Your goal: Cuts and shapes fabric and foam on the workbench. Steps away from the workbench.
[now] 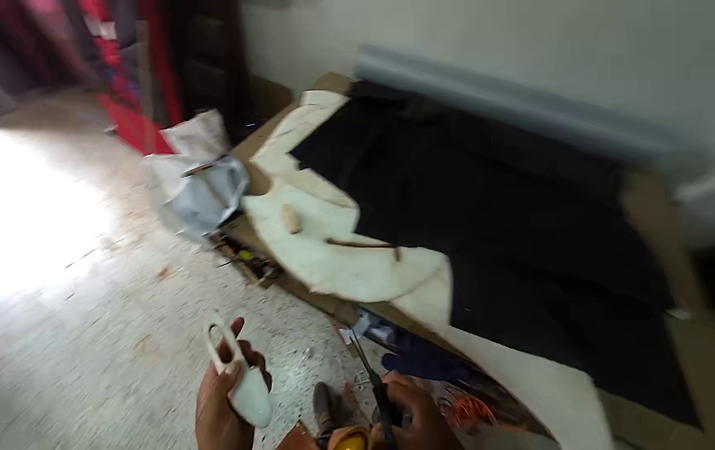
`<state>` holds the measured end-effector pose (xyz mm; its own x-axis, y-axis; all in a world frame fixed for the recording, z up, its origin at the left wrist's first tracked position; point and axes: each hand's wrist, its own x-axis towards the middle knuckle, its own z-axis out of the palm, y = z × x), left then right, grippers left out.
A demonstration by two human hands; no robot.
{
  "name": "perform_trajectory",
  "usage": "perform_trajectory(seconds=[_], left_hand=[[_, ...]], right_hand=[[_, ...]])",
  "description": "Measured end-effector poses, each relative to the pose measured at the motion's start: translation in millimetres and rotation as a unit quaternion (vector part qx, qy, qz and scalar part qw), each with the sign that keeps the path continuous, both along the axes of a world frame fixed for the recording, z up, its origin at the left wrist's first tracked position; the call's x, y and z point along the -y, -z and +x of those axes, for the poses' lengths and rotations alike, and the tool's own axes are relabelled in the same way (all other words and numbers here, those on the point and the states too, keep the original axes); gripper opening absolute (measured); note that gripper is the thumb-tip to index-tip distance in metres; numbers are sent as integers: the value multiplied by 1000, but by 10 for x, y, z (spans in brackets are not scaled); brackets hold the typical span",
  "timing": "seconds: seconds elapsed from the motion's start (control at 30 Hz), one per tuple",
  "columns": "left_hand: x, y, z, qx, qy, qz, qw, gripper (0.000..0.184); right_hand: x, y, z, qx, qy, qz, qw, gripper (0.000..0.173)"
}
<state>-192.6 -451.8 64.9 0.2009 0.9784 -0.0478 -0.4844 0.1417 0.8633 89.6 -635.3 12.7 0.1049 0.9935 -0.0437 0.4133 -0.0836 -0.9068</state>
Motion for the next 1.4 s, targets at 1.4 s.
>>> perform_trajectory(seconds=[1.4], left_hand=[[495,1214,5087,-589,353,250,683,80]], right_hand=[[2144,782,2139,-393,249,-330,822,61]])
